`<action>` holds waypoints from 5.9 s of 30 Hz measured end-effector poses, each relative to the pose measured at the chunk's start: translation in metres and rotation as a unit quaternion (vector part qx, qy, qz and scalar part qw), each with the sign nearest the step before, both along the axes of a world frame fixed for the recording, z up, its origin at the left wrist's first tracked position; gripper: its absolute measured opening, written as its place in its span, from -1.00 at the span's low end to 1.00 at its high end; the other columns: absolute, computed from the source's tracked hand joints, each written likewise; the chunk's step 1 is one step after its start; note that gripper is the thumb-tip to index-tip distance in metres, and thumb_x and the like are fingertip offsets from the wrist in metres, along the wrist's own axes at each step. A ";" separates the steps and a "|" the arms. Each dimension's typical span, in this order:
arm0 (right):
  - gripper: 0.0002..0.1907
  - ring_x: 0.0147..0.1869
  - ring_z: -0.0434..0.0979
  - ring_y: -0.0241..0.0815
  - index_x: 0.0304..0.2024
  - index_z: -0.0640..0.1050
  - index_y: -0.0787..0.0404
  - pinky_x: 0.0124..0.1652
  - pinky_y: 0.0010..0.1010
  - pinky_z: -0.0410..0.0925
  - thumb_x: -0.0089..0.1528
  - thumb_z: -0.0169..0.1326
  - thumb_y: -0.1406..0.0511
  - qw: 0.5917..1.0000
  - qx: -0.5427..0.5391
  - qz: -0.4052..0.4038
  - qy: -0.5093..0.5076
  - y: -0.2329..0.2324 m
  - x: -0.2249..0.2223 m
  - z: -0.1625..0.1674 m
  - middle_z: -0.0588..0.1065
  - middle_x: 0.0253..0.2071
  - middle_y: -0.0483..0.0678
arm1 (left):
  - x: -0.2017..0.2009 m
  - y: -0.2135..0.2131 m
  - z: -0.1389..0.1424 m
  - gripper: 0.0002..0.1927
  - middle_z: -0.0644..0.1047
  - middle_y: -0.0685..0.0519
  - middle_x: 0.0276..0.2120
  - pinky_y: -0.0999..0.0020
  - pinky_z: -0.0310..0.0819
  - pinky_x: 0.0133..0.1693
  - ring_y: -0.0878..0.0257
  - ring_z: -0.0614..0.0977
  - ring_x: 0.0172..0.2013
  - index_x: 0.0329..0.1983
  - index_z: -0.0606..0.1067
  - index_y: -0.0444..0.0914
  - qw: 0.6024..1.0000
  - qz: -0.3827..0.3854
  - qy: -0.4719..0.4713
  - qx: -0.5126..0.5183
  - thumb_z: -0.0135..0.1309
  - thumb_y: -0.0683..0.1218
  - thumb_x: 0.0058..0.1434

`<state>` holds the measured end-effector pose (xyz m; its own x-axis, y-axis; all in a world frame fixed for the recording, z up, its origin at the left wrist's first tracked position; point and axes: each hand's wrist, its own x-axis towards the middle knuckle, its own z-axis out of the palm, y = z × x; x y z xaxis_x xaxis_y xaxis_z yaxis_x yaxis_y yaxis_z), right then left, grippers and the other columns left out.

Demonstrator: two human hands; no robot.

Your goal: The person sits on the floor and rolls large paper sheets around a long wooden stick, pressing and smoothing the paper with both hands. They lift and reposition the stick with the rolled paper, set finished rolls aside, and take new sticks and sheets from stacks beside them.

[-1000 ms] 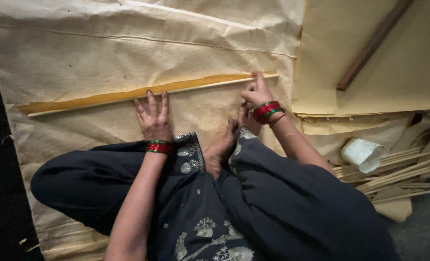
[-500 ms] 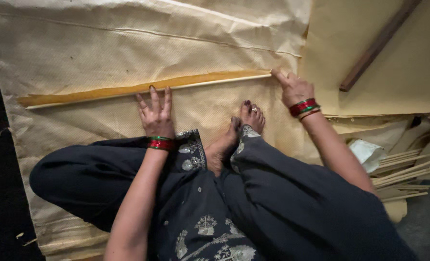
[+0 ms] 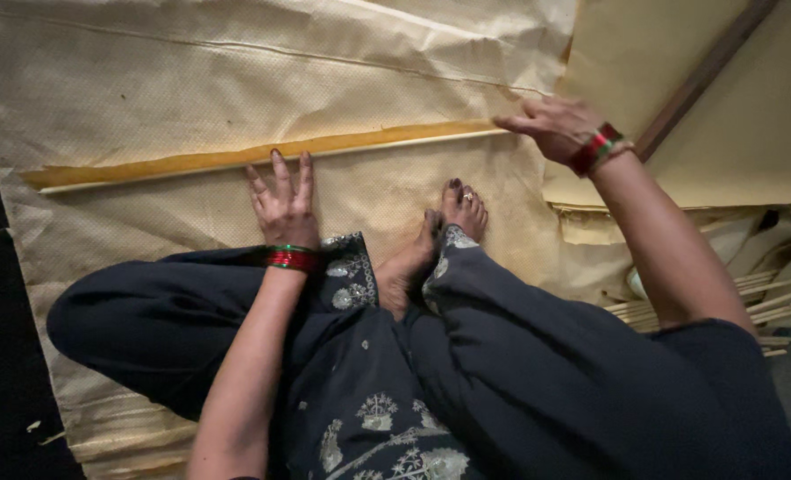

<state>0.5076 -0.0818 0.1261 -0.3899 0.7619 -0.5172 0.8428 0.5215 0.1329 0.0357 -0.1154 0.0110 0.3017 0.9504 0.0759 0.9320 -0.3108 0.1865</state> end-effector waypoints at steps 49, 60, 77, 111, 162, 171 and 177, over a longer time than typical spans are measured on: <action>-0.53 -0.13 0.53 -0.20 0.31 0.43 -0.40 -0.30 -0.35 0.33 0.37 -0.07 0.21 0.951 0.195 0.182 0.157 0.048 -0.139 -0.030 0.48 -0.11 -0.09 | 0.002 0.007 0.000 -0.34 0.20 -0.16 0.48 -0.31 0.28 0.30 -0.50 0.20 0.39 0.56 0.25 0.06 0.999 -0.007 0.027 0.020 -0.10 -0.20 0.40; -0.55 0.21 0.28 -0.04 -0.09 0.65 -0.28 0.14 -0.12 0.13 -0.02 0.27 0.31 0.955 0.132 -0.034 0.263 0.035 -0.173 -0.041 0.43 0.09 -0.09 | 0.001 0.006 0.001 -0.28 0.20 -0.15 0.49 -0.31 0.26 0.31 -0.49 0.16 0.40 0.57 0.23 0.08 0.999 -0.004 0.035 0.019 -0.11 -0.27 0.37; -0.08 0.67 -0.33 0.13 0.59 -0.03 0.16 0.46 0.27 -0.35 0.41 -0.04 -0.16 0.906 0.212 -0.307 0.199 0.001 -0.201 -0.096 -0.21 0.61 0.15 | -0.004 0.004 0.001 -0.37 0.22 -0.14 0.48 -0.32 0.10 0.31 -0.47 0.14 0.41 0.55 0.30 0.06 0.999 -0.007 0.041 0.008 -0.10 -0.18 0.41; -0.06 0.77 -0.35 0.09 0.66 -0.17 -0.02 0.49 0.36 -0.44 0.39 -0.50 -0.32 0.899 0.109 -0.419 0.065 0.178 -0.251 -0.077 -0.28 0.67 0.12 | 0.003 0.284 0.038 -0.22 -0.17 0.00 0.61 -0.21 -0.48 0.51 0.10 -0.18 0.60 0.63 -0.14 -0.15 0.941 0.164 0.151 -0.256 -0.38 0.32 0.52; -0.07 0.18 0.42 0.19 0.45 0.31 0.24 0.28 0.26 -0.04 0.27 0.19 -0.19 0.897 0.237 -0.251 0.276 0.014 -0.081 -0.098 0.48 0.09 0.09 | -0.011 0.156 -0.018 -0.33 0.45 -0.17 0.00 -0.09 0.23 0.10 -0.13 0.41 0.07 -0.09 0.46 -0.27 0.996 -0.013 -0.044 -0.079 0.19 0.37 0.07; -0.14 0.70 0.02 0.26 0.63 -0.03 0.29 0.51 0.23 -0.18 0.49 -0.11 -0.05 0.887 0.126 -0.366 0.252 -0.116 -0.131 -0.097 0.06 0.63 0.31 | -0.026 0.012 -0.002 -0.25 -0.04 -0.16 0.57 -0.05 -0.28 0.50 -0.05 -0.03 0.56 0.58 0.02 -0.29 0.991 0.076 -0.038 -0.106 -0.18 0.16 0.45; 0.07 0.78 -0.39 0.10 0.61 -0.24 0.22 0.50 0.24 -0.41 0.32 -0.49 -0.32 0.894 0.026 -0.442 -0.063 -0.053 -0.127 -0.119 -0.30 0.69 0.16 | 0.009 0.085 -0.005 -0.16 -0.25 -0.11 0.59 -0.05 -0.42 0.51 0.04 -0.21 0.59 0.61 -0.21 -0.27 0.970 0.136 0.105 -0.170 -0.34 0.24 0.44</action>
<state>0.3806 -0.1351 0.0072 0.4357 0.7680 -0.4694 0.8994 -0.3516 0.2596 0.0449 -0.0307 0.0063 0.0110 0.9561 -0.2928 0.9995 -0.0015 0.0326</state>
